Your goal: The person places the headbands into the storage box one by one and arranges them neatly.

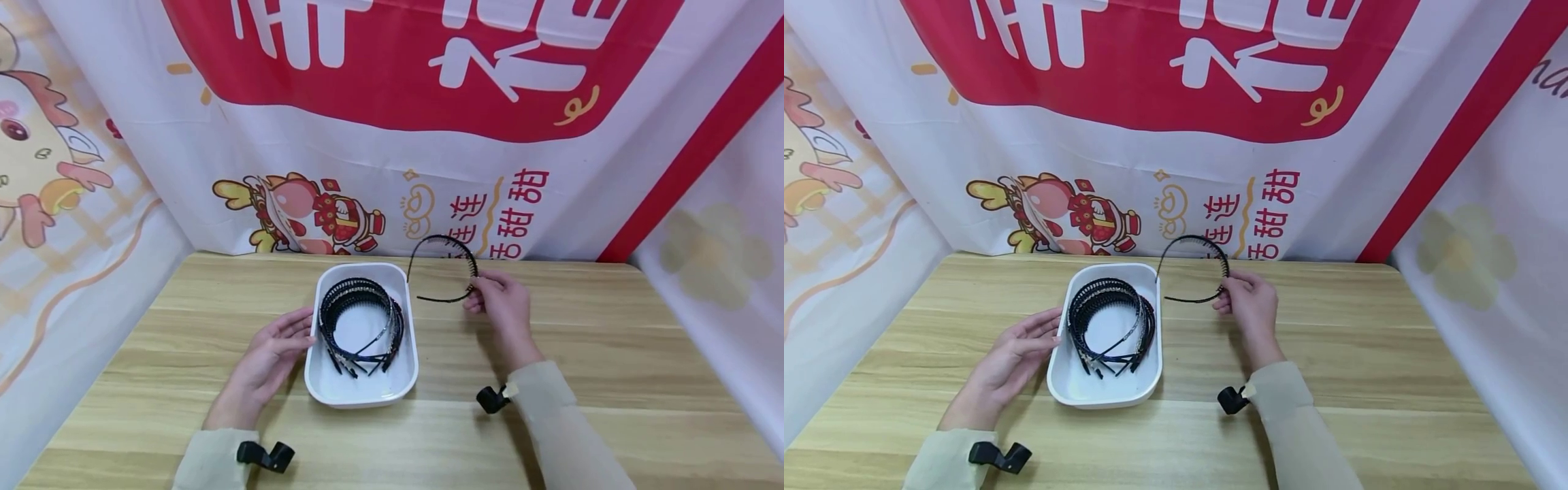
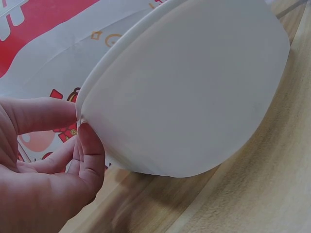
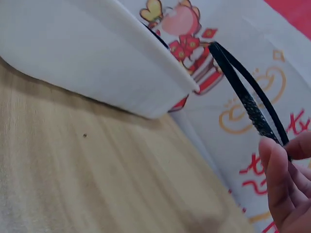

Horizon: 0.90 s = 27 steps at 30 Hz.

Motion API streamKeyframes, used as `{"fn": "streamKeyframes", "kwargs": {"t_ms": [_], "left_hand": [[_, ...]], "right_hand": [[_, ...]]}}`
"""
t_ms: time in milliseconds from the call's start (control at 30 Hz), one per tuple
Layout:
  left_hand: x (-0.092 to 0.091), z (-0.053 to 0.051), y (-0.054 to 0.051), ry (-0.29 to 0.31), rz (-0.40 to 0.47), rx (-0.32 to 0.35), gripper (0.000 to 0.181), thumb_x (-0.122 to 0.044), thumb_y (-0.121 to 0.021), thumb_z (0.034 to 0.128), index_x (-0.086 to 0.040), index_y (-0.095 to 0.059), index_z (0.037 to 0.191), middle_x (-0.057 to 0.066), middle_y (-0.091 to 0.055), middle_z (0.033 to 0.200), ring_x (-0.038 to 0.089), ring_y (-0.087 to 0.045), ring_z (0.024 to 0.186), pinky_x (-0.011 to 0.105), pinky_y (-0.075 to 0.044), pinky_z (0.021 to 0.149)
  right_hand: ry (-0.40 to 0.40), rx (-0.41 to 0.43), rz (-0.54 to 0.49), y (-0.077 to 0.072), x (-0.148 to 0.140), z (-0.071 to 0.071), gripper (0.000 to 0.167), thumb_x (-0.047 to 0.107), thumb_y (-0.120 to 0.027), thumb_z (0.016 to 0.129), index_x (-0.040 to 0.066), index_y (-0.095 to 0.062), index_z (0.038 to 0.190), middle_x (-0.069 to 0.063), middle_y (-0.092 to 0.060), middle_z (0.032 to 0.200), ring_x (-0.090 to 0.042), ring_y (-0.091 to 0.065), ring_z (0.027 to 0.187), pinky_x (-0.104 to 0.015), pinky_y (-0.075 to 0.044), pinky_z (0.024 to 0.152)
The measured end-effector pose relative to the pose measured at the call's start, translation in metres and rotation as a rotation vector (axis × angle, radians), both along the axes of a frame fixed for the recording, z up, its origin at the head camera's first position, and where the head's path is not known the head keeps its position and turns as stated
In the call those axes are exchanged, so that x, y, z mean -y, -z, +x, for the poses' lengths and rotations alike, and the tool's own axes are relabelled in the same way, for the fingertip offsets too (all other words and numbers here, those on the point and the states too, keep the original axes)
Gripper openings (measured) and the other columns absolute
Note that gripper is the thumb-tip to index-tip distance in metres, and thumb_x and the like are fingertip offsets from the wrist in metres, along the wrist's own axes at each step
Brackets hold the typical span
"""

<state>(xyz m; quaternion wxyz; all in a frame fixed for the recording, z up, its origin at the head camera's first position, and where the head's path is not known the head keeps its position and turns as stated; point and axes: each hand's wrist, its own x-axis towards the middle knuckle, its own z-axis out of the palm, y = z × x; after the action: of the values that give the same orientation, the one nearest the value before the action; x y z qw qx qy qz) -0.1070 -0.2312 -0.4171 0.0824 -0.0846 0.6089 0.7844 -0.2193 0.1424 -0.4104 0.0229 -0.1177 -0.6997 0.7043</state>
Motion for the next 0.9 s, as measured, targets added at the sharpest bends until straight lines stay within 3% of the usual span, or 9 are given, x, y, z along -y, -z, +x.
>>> {"fn": "streamKeyframes", "kwargs": {"t_ms": [233,467,700,900], "left_hand": [[0.001,0.000,0.001,0.002,-0.004,0.007,0.073,0.011,-0.063,0.0942,0.006,-0.034,0.161,-0.005,-0.067,0.123,0.010,-0.064,0.117,0.021,-0.055,0.107],[0.001,0.000,0.000,-0.001,0.000,0.005,0.073,0.011,-0.063,0.0942,0.006,-0.034,0.161,-0.006,-0.068,0.122,0.010,-0.064,0.117,0.021,-0.055,0.107],[0.001,0.000,0.001,-0.003,0.007,0.012,0.073,0.011,-0.063,0.0943,0.006,-0.033,0.161,-0.006,-0.068,0.123,0.009,-0.064,0.117,0.021,-0.055,0.107],[0.001,0.001,0.000,-0.004,0.010,0.015,0.074,0.012,-0.062,0.0943,0.007,-0.033,0.162,-0.005,-0.068,0.123,0.009,-0.064,0.117,0.021,-0.055,0.107]], "right_hand": [[-0.232,-0.040,0.180,-0.027,0.017,-0.003,0.035,0.013,-0.073,0.099,0.007,-0.072,0.134,-0.006,-0.077,0.084,-0.019,-0.074,0.064,-0.035,-0.067,0.066],[-0.464,-0.093,0.330,-0.046,0.038,-0.005,0.034,0.013,-0.073,0.098,0.007,-0.075,0.131,-0.010,-0.072,0.078,-0.019,-0.071,0.060,-0.056,-0.068,0.074],[-0.590,-0.146,0.515,-0.056,0.061,-0.010,0.031,0.018,-0.073,0.098,0.015,-0.078,0.129,-0.011,-0.071,0.076,-0.039,-0.073,0.066,-0.037,-0.061,0.057],[-0.619,-0.181,0.625,-0.062,0.080,-0.011,0.029,0.017,-0.072,0.100,0.016,-0.079,0.128,-0.010,-0.071,0.079,-0.034,-0.069,0.061,-0.027,-0.044,0.051]]}}
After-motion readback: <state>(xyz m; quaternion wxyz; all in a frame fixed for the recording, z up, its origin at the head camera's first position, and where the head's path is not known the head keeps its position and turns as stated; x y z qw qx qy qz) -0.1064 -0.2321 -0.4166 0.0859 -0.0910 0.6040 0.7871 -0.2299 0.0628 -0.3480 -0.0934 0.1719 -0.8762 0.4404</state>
